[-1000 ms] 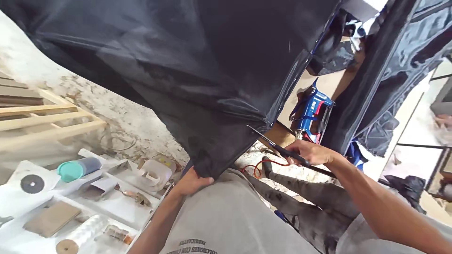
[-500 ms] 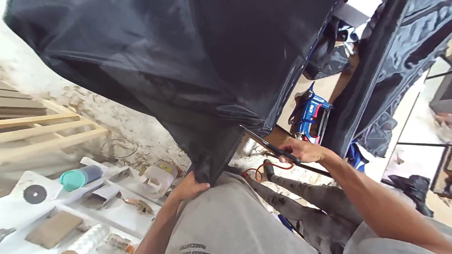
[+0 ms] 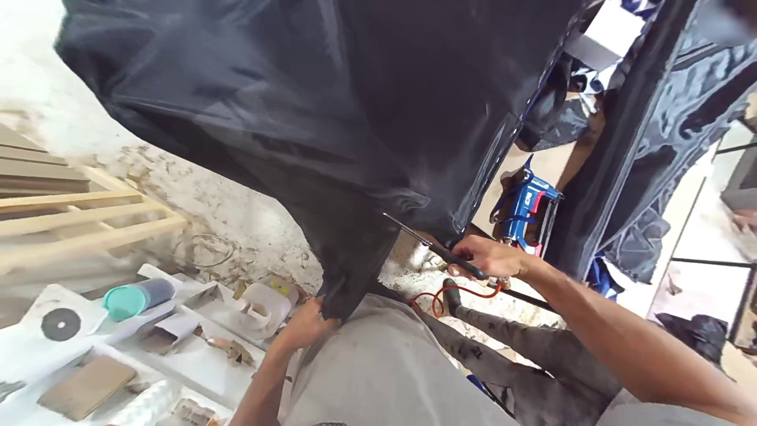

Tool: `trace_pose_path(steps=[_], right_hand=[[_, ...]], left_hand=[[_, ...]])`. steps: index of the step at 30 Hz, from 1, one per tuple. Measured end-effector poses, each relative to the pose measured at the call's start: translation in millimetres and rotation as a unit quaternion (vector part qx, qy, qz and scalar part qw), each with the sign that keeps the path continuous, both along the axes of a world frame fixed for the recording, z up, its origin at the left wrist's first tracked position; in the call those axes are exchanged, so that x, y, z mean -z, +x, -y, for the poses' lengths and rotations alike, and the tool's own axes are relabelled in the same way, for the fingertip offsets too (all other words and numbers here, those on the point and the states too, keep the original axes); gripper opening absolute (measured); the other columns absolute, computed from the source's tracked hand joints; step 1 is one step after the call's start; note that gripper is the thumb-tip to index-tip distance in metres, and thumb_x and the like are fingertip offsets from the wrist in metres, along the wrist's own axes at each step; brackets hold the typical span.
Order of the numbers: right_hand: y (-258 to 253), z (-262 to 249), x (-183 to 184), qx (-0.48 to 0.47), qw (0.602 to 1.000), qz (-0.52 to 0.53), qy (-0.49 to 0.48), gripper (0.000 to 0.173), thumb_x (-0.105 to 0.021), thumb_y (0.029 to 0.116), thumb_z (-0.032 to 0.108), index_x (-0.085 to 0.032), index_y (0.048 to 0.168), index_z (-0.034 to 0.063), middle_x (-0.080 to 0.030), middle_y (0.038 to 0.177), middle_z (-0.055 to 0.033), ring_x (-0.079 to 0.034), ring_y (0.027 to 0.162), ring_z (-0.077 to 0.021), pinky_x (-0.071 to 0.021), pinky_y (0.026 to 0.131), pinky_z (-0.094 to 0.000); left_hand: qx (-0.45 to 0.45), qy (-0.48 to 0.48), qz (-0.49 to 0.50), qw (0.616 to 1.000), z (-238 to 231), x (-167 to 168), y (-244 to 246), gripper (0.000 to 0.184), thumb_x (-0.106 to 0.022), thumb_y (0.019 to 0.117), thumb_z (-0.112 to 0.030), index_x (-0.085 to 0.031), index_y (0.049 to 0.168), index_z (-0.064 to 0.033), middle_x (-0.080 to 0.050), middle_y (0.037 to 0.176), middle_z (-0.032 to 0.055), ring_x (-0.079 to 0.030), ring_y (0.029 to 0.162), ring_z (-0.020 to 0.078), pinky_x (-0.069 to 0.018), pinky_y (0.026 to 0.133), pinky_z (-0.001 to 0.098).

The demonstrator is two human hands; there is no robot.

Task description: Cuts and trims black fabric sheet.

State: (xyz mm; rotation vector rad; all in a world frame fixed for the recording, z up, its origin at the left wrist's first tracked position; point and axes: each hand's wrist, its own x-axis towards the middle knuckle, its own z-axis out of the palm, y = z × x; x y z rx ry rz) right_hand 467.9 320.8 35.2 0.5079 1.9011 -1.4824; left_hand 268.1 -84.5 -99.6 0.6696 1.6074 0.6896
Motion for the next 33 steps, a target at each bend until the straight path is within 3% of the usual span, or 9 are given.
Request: trace_pose_path(steps=[4, 11, 16, 19, 23, 29, 33], right_hand=[[-3, 36, 8, 0.076, 0.997, -0.022, -0.007, 0.034, -0.066, 0.0955, 0.045, -0.068, 0.081, 0.0142, -0.058, 0.059, 0.0058, -0.051, 0.046, -0.0044, -0.0413, 0.043, -0.0241], [-32, 81, 24, 0.21, 0.973, -0.055, -0.075, 0.038, -0.062, 0.0974, 0.049, -0.067, 0.088, 0.0123, -0.062, 0.063, 0.0038, -0.057, 0.048, -0.0068, -0.0466, 0.043, -0.0236], [-56, 96, 28, 0.267, 0.958, -0.059, -0.082, 0.032, -0.064, 0.0999, 0.04, -0.067, 0.09, 0.0095, -0.061, 0.063, 0.0023, -0.055, 0.046, -0.0075, -0.0456, 0.041, -0.0234], [-72, 100, 29, 0.286, 0.952, -0.062, -0.09, 0.036, -0.062, 0.1003, 0.043, -0.067, 0.091, 0.0086, -0.063, 0.064, 0.0015, -0.056, 0.047, -0.0079, -0.0463, 0.042, -0.0238], [-98, 107, 30, 0.318, 0.943, -0.062, -0.075, 0.039, -0.058, 0.103, 0.044, -0.068, 0.09, 0.0078, -0.062, 0.063, 0.001, -0.055, 0.046, -0.0086, -0.0459, 0.041, -0.0247], [-127, 117, 25, 0.367, 0.924, -0.081, -0.076, 0.038, -0.056, 0.1037, 0.041, -0.066, 0.091, 0.0067, -0.061, 0.062, 0.0014, -0.056, 0.047, -0.0079, -0.0473, 0.042, -0.0244], [-152, 120, 20, 0.391, 0.914, -0.094, -0.063, 0.043, -0.051, 0.1059, 0.043, -0.067, 0.089, 0.0064, -0.061, 0.061, 0.0014, -0.055, 0.046, -0.0086, -0.0463, 0.041, -0.025]], left_hand=[[-0.021, 0.047, 0.019, 0.998, 16, -5, -4, 0.03, -0.073, 0.0803, -0.027, -0.075, 0.106, -0.0101, -0.076, 0.101, 0.0003, -0.071, 0.098, 0.0072, -0.0585, 0.092, 0.0381], [-0.055, 0.047, 0.034, 0.997, 40, -17, -17, 0.025, -0.072, 0.0788, -0.021, -0.075, 0.1, -0.008, -0.076, 0.094, -0.0011, -0.071, 0.09, 0.0054, -0.0601, 0.085, 0.0347], [-0.01, -0.006, 0.021, 1.0, 51, -33, -35, 0.028, -0.072, 0.0799, -0.02, -0.074, 0.103, -0.0053, -0.076, 0.096, 0.0039, -0.073, 0.093, 0.0123, -0.0601, 0.088, 0.0414], [0.008, -0.057, 0.019, 0.998, 61, -36, -48, 0.034, -0.073, 0.079, -0.021, -0.073, 0.109, -0.0047, -0.076, 0.101, 0.0064, -0.072, 0.097, 0.0159, -0.0586, 0.092, 0.0444], [0.003, -0.055, 0.032, 0.998, 73, -37, -69, 0.031, -0.074, 0.0774, -0.022, -0.075, 0.106, -0.0087, -0.076, 0.099, 0.0022, -0.072, 0.095, 0.0118, -0.0592, 0.09, 0.0401], [0.046, -0.049, 0.037, 0.997, 92, -25, -107, 0.031, -0.07, 0.0789, -0.021, -0.074, 0.107, -0.007, -0.075, 0.098, 0.0035, -0.071, 0.092, 0.0125, -0.0581, 0.088, 0.0414], [0.021, -0.06, 0.061, 0.996, 106, -18, -135, 0.031, -0.072, 0.0776, -0.02, -0.075, 0.107, -0.0101, -0.076, 0.098, 0.0007, -0.072, 0.093, 0.0109, -0.0596, 0.088, 0.0396]])
